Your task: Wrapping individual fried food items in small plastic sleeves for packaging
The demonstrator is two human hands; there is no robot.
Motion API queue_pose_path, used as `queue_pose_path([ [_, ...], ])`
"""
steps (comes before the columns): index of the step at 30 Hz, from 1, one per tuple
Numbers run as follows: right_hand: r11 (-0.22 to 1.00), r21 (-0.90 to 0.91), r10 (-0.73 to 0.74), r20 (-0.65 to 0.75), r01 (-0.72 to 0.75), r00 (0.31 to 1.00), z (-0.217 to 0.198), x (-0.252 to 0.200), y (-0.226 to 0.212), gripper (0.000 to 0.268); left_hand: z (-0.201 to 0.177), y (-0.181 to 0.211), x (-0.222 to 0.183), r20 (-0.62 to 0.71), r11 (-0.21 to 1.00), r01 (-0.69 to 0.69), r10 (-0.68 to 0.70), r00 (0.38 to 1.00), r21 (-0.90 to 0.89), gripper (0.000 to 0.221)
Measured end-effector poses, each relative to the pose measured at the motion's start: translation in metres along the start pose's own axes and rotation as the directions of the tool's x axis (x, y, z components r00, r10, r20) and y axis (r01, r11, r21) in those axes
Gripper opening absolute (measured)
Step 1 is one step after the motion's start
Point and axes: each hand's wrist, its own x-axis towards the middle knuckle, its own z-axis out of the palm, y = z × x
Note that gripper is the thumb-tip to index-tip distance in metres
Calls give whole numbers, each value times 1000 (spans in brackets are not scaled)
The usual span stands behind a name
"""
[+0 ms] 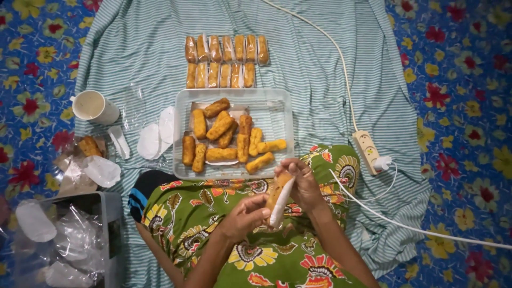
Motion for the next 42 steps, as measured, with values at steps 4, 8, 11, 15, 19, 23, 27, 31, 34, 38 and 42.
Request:
queue_pose_path([
  [4,998,69,-5,157,-6,988,16,-3,-10,51,5,3,-2,-8,999,-25,25,1000,43,24],
  [8,998,4,-66,266,68,962,23,-6,-14,45,8,8,-6,-41,983,-82,90,995,166,25],
  [11,995,-64,-56,200,70,978,21,-9,-11,26,13,12,-8,-72,980,-49,64,995,192,23],
  [15,996,-36,-72,162,79,984,21,-11,-9,21,15,11,-8,-68,988,-49,60,996,145,24],
  [19,1000,17,0,38,-1,999,38,-7,-18,31,26,24,-11,-108,979,-95,115,987,179,21],
  [23,999,-1,37,50,-37,998,-2,0,4,80,16,14,-3,-206,925,-282,337,919,256,30],
  [27,992,-84,93,20,-91,995,27,-7,-3,84,3,9,0,-201,830,-262,401,894,492,30],
  [31,990,-140,39,21,-36,999,52,-7,-11,73,2,9,9,-130,593,-220,490,862,775,29],
  [34,977,-207,33,-39,-41,999,60,-6,-15,62,7,14,10,-82,472,-207,522,849,857,29],
  [38,985,-152,53,-153,-76,987,53,-3,-8,42,-9,-11,21,-107,441,-190,566,818,877,34],
  [42,991,-112,48,-242,-77,969,56,0,-5,31,23,15,18,-79,333,-165,610,788,928,50],
])
